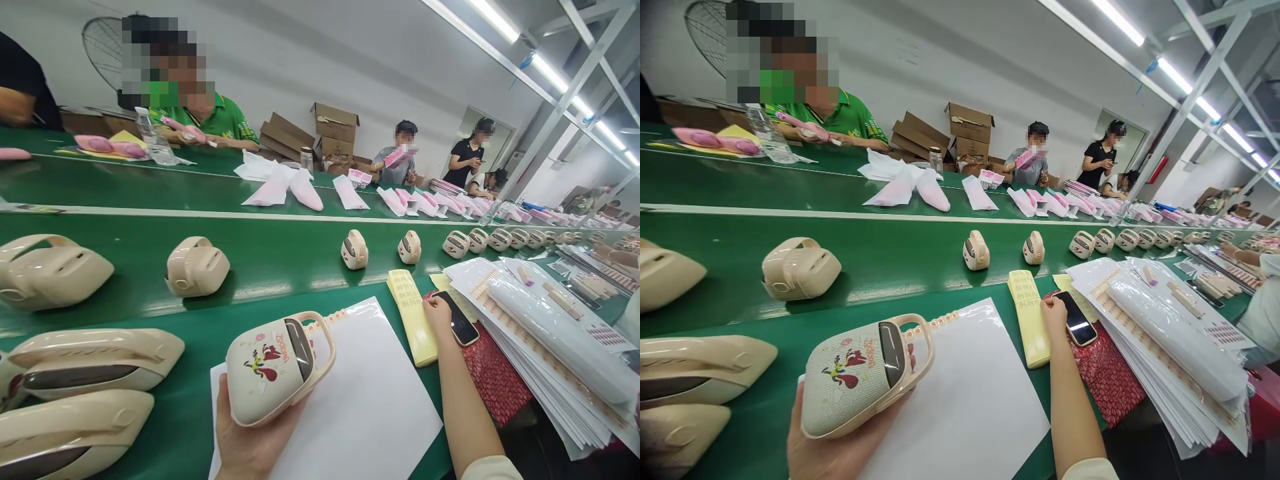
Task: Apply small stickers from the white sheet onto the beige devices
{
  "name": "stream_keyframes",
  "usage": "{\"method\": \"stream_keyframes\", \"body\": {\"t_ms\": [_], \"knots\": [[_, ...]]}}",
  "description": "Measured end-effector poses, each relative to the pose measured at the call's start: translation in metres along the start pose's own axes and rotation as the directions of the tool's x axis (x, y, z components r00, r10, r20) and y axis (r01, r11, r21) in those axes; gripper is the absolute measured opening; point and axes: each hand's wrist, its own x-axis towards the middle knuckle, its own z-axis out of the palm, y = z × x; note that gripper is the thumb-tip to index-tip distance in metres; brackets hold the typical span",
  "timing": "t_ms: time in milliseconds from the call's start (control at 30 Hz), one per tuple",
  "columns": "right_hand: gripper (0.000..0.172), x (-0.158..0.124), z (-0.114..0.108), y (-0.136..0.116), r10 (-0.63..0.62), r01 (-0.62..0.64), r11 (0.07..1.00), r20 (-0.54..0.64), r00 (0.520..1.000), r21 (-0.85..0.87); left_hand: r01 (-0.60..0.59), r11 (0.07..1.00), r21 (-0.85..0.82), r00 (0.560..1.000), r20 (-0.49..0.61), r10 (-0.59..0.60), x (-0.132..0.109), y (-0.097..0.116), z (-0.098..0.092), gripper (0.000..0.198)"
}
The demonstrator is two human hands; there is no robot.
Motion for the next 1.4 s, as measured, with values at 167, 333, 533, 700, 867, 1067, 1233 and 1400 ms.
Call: {"method": "stream_keyframes", "body": {"t_ms": [167, 333, 533, 700, 867, 1067, 1233, 1400], "knots": [[0.015, 0.001, 0.003, 0.003, -0.006, 0.008, 0.997, -0.022, 1.000, 0.080, -0.029, 0.993, -0.118, 0.996, 0.084, 0.039, -0.002, 0.004, -0.002, 0.043], [0.018, 0.005, 0.005, 0.009, 0.029, -0.031, 0.986, 0.013, 0.999, 0.162, 0.003, 0.986, -0.167, 0.993, 0.119, 0.017, -0.003, 0.005, -0.001, 0.040], [0.017, 0.005, 0.003, 0.007, 0.028, -0.028, 0.972, 0.007, 1.000, 0.233, 0.192, 0.962, -0.196, 0.961, 0.236, -0.144, 0.009, 0.006, -0.018, 0.045], [0.019, 0.000, -0.001, 0.000, 0.040, -0.049, 0.926, 0.032, 0.999, 0.373, 0.108, 0.994, -0.033, 0.979, 0.179, -0.100, 0.008, -0.001, -0.019, 0.057], [0.031, -0.016, -0.009, -0.017, 0.016, -0.077, 0.841, 0.116, 0.993, 0.536, -0.059, 0.976, 0.207, 0.991, 0.126, 0.033, -0.001, -0.010, -0.004, 0.063], [0.028, -0.092, 0.001, -0.073, -0.241, -0.145, 0.667, 0.397, 0.886, 0.730, -0.128, 0.941, 0.313, 0.990, 0.094, 0.103, -0.003, -0.016, 0.009, 0.068], [0.026, -0.145, 0.017, -0.103, -0.327, -0.257, 0.630, 0.550, 0.768, 0.733, -0.161, 0.944, 0.287, 0.985, 0.109, 0.135, -0.003, -0.020, 0.010, 0.069], [0.026, -0.151, 0.024, -0.104, -0.321, -0.223, 0.718, 0.598, 0.735, 0.659, -0.174, 0.945, 0.276, 0.982, 0.115, 0.147, -0.003, -0.022, 0.008, 0.066]]}}
